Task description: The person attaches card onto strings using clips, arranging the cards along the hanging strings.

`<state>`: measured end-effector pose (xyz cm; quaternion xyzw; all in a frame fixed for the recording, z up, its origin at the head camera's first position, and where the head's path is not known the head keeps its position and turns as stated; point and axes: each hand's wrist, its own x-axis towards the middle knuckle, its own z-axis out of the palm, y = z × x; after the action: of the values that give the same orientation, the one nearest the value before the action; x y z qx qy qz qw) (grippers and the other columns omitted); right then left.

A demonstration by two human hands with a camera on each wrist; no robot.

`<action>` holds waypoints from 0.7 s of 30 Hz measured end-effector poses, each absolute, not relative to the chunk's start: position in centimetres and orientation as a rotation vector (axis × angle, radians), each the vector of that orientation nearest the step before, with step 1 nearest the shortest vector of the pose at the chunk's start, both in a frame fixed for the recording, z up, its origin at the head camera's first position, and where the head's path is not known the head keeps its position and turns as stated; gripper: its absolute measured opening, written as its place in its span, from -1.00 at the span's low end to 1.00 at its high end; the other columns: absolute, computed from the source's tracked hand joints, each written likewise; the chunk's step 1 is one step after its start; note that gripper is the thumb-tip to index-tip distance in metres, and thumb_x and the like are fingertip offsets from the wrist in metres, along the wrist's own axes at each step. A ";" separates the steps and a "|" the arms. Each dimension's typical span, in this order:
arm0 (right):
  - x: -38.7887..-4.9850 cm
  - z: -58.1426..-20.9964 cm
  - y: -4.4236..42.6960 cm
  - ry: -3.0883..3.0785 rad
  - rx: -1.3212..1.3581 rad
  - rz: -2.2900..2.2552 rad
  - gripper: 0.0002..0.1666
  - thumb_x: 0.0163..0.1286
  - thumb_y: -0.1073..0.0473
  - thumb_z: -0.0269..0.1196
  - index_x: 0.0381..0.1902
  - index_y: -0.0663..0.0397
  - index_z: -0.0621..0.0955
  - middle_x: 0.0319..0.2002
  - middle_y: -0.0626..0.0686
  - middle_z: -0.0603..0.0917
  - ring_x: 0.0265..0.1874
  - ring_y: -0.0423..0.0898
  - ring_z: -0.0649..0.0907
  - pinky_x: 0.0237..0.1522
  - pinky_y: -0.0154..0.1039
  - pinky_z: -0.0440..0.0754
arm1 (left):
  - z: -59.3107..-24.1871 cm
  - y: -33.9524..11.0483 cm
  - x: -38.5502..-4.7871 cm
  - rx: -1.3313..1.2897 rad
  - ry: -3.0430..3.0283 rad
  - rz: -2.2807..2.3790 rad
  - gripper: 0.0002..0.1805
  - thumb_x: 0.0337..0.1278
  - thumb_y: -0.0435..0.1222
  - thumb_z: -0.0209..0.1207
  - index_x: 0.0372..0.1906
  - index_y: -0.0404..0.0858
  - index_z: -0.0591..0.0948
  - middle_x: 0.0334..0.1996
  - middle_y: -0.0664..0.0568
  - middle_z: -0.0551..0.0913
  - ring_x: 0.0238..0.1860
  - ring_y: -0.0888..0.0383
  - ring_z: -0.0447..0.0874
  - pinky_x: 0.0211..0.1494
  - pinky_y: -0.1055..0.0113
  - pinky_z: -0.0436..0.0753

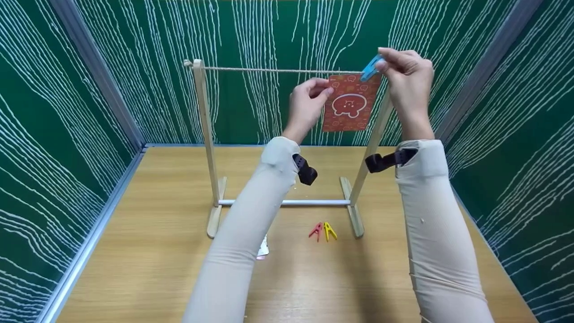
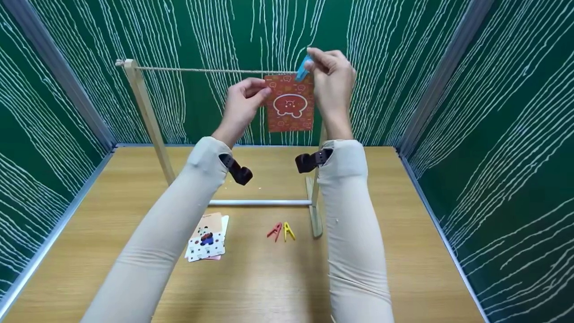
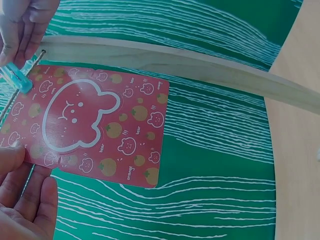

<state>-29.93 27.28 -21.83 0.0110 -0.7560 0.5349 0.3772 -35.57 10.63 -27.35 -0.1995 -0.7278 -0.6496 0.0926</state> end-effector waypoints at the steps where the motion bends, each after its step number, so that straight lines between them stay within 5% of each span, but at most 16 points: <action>1: -29.9 -21.8 27.3 -1.941 0.027 1.362 -0.72 0.29 0.20 0.25 -0.04 0.06 0.71 -0.32 -0.21 0.53 -0.24 -0.29 0.49 -0.13 -0.41 0.46 | -27.3 10.7 -35.6 -0.590 -2.162 -1.932 -0.76 0.31 -0.27 0.12 0.01 -0.23 0.61 -0.04 -0.01 0.69 -0.08 0.24 0.62 -0.04 0.58 0.58; 21: -28.8 -21.7 27.1 -2.126 0.035 1.274 -0.62 0.35 0.12 0.18 0.13 -0.06 0.61 -0.18 -0.18 0.55 -0.19 -0.30 0.51 -0.03 -0.43 0.51 | -27.3 10.7 -35.3 -0.587 -2.160 -1.943 -0.75 0.30 -0.25 0.11 0.02 -0.19 0.62 -0.05 0.03 0.68 -0.09 0.27 0.62 -0.04 0.56 0.58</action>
<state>-28.82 27.11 -21.73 0.0134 -0.8111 0.4859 0.3252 -35.25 10.70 -27.31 -0.1973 -0.7259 -0.6529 0.0886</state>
